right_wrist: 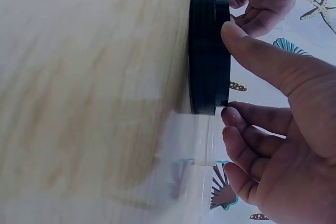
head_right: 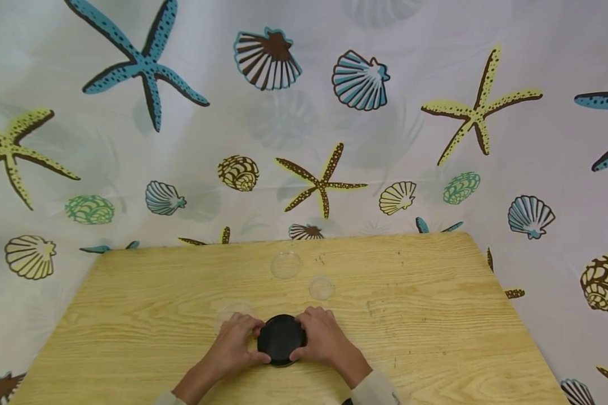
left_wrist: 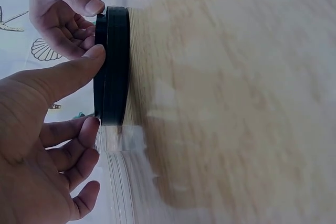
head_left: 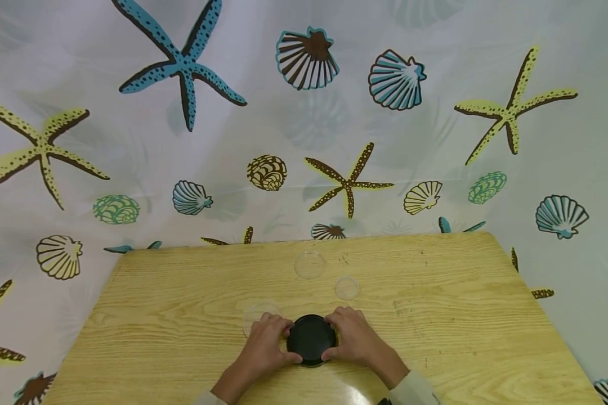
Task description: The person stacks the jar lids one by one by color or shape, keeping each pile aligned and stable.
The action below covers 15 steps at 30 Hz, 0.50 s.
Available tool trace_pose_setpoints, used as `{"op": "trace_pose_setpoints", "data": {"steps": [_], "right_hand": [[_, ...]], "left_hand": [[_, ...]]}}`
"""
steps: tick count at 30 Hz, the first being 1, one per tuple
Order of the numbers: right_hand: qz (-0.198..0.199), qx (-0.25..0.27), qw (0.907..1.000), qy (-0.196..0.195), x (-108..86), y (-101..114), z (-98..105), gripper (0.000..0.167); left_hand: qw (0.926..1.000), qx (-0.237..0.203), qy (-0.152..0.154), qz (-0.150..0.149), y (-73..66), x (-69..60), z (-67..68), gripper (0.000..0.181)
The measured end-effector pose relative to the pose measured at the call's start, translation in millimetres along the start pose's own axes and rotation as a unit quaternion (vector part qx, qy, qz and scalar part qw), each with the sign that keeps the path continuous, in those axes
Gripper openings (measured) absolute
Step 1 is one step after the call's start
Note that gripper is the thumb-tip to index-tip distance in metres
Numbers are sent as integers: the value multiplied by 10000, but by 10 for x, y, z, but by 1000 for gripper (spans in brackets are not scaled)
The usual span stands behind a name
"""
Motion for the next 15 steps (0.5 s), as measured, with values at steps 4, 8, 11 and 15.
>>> {"op": "trace_pose_setpoints", "data": {"steps": [4,8,11,15], "right_hand": [[-2,-21,10000,17,2,-1,-21,65],[-50,-26,10000,46,1,-10,-29,66],[-89,-20,9999,73,-1,-11,-27,65],[-150,2,9998,121,-2,-14,-27,64]], "left_hand": [[10000,60,-12,17,7,1,-10,60],[10000,83,-15,24,25,6,-28,60],[10000,66,2,30,33,11,-38,61],[10000,22,63,58,37,12,-48,62]]}}
Point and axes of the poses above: each hand's wrist, its own x-axis towards the middle knuckle, its own z-axis out of the back of the hand, y = z × x, the point moved 10 cm from there along x, towards the middle knuckle, and after that the axes turned 3 degrees about x, right-handed, at the moved point
